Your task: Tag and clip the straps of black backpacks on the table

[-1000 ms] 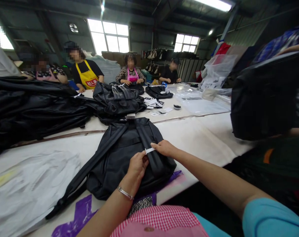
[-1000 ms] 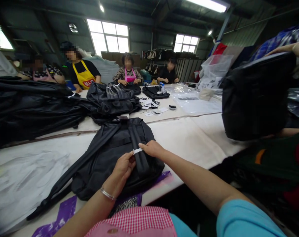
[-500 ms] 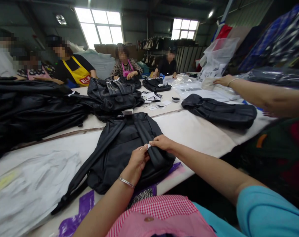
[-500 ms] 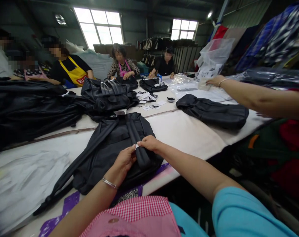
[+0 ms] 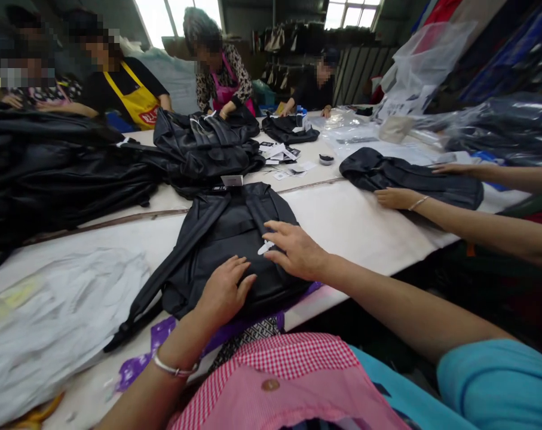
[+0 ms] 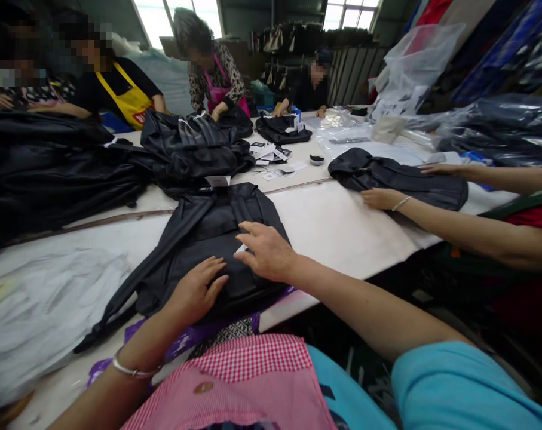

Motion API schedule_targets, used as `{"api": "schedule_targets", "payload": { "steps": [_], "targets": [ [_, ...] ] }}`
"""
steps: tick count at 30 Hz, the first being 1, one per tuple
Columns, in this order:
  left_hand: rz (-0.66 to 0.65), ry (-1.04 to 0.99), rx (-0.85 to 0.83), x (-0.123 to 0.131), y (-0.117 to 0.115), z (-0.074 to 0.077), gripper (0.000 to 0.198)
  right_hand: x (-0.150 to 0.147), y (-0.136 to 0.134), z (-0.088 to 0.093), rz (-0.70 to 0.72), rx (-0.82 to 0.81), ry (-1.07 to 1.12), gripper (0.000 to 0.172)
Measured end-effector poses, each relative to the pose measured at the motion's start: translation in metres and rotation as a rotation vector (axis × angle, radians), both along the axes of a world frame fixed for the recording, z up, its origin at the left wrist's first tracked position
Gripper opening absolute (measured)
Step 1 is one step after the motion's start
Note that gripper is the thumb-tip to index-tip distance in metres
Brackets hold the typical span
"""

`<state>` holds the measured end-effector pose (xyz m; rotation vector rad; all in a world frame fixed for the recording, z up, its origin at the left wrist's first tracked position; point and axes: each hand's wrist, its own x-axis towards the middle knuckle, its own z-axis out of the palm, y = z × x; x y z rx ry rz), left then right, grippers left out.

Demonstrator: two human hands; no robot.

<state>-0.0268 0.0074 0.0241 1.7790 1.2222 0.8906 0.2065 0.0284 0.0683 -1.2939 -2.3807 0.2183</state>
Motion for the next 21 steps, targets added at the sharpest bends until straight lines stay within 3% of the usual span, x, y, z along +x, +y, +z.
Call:
{"api": "schedule_targets", "payload": {
  "steps": [4,7,10,15,18,21],
  "targets": [
    [-0.108,0.332,0.114,-0.031,-0.027,-0.013,0.051,-0.005,-0.023,-0.036,0.2,-0.086,-0.207,0.054],
    [-0.096,0.276,0.072,-0.039,-0.044,-0.025,0.064,0.001,-0.028,-0.071,0.204,-0.063,-0.249,0.051],
    [-0.041,0.125,0.104,-0.041,-0.054,-0.025,0.062,0.006,-0.026,-0.089,0.228,0.04,-0.247,0.049],
    [-0.014,0.093,0.34,-0.066,-0.046,-0.001,0.037,0.009,-0.025,-0.094,0.237,0.125,-0.309,0.048],
    [0.285,0.129,0.37,-0.104,-0.026,0.009,0.032,0.007,-0.026,-0.087,0.223,0.144,-0.348,0.051],
    [0.514,0.188,0.177,-0.146,-0.007,0.008,0.026,-0.001,-0.034,-0.068,0.17,0.18,-0.358,0.062]
  ]
}}
